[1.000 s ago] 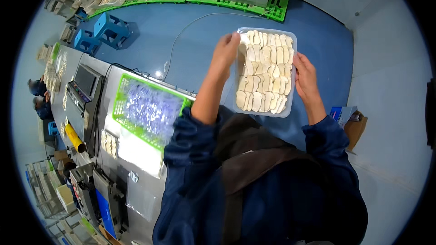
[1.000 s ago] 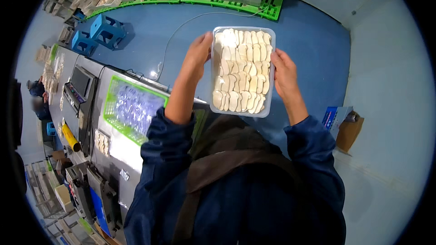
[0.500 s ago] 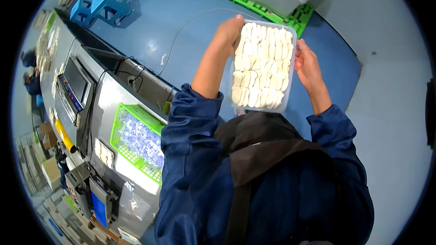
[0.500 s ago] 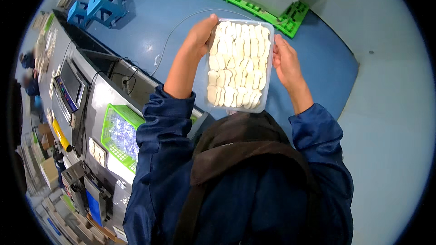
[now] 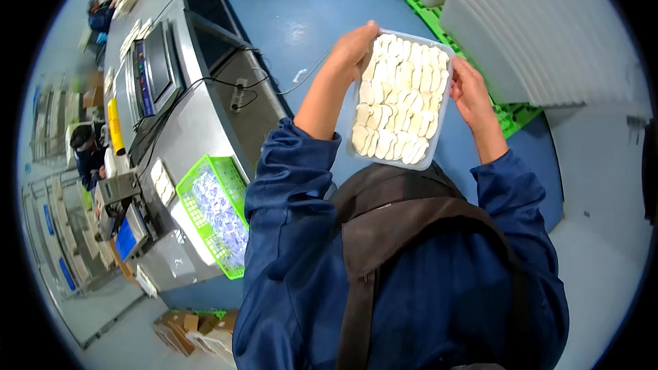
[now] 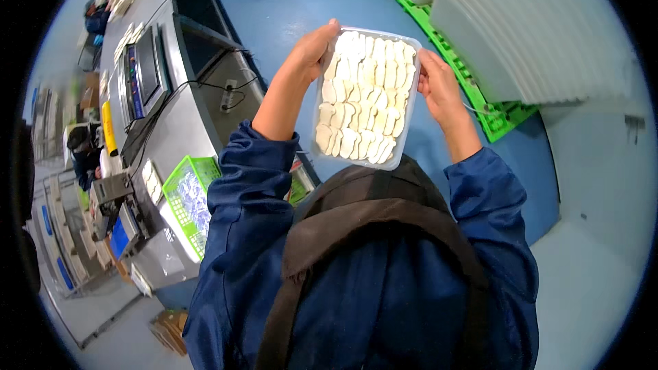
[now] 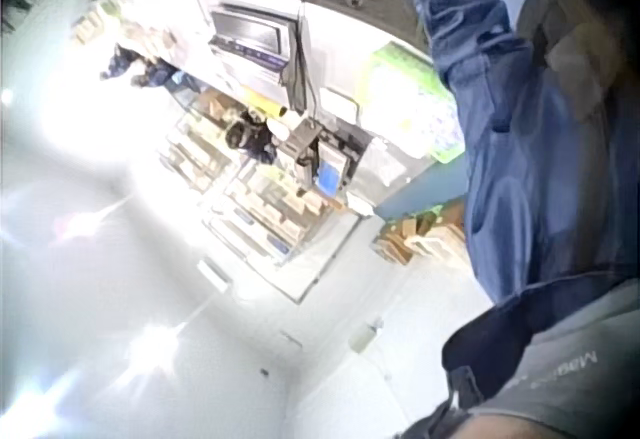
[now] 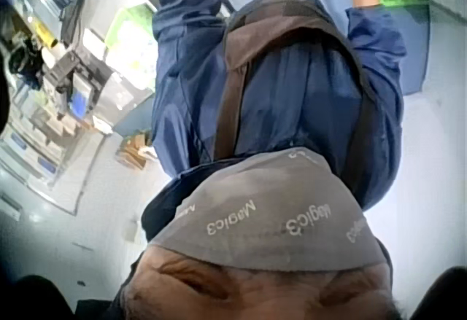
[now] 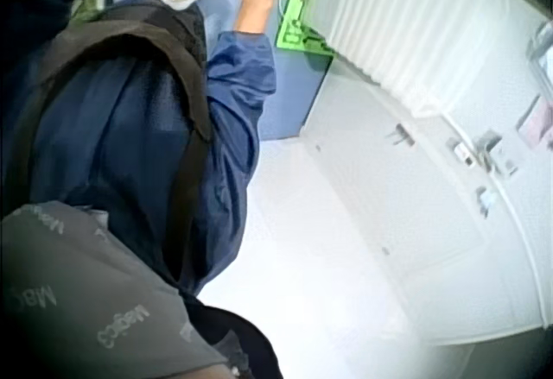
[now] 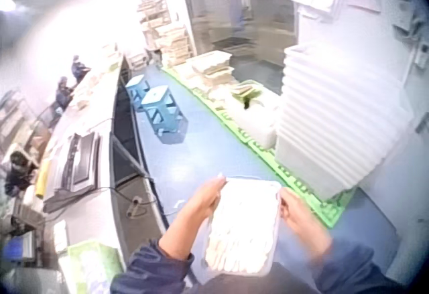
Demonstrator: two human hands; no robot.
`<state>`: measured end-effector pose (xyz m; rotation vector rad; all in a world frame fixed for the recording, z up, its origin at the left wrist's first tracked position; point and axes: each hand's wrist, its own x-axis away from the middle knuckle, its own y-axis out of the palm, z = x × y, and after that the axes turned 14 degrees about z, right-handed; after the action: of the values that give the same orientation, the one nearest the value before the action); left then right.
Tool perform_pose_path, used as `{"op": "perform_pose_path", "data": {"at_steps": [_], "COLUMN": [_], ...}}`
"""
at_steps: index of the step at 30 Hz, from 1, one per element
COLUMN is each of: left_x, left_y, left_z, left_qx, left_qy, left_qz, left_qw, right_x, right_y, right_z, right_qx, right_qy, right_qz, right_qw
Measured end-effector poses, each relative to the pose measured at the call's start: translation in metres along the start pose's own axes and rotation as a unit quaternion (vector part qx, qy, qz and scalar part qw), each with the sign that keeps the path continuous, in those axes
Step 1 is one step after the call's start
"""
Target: The person arranges white food slices into a clear plastic tray on a stainless steel table. They pick up slices from the table and place them into the tray, then continue to adjust and add more slices to fill the tray.
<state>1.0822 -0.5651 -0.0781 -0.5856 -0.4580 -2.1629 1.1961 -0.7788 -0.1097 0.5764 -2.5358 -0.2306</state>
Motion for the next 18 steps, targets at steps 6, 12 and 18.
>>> {"op": "perform_pose_path", "data": {"at_steps": [6, 12, 18], "left_x": [-0.042, -0.087, -0.146], "left_y": [0.0, -0.027, -0.072], "left_z": [0.051, 0.076, 0.127], "left_qx": [0.016, 0.06, 0.044], "left_qy": [0.018, 0.014, -0.001], "left_qz": [0.084, 0.143, 0.137], "left_qw": [0.996, 0.988, 0.99], "right_x": [-0.08, -0.148, -0.218], "right_y": [0.043, 0.097, 0.17], "right_z": [-0.049, -0.057, -0.071], "right_qx": [0.033, 0.021, 0.078], "right_qy": [0.05, 0.096, 0.16], "right_qz": [-0.077, -0.153, -0.206], "right_qw": [0.995, 0.983, 0.962]}}
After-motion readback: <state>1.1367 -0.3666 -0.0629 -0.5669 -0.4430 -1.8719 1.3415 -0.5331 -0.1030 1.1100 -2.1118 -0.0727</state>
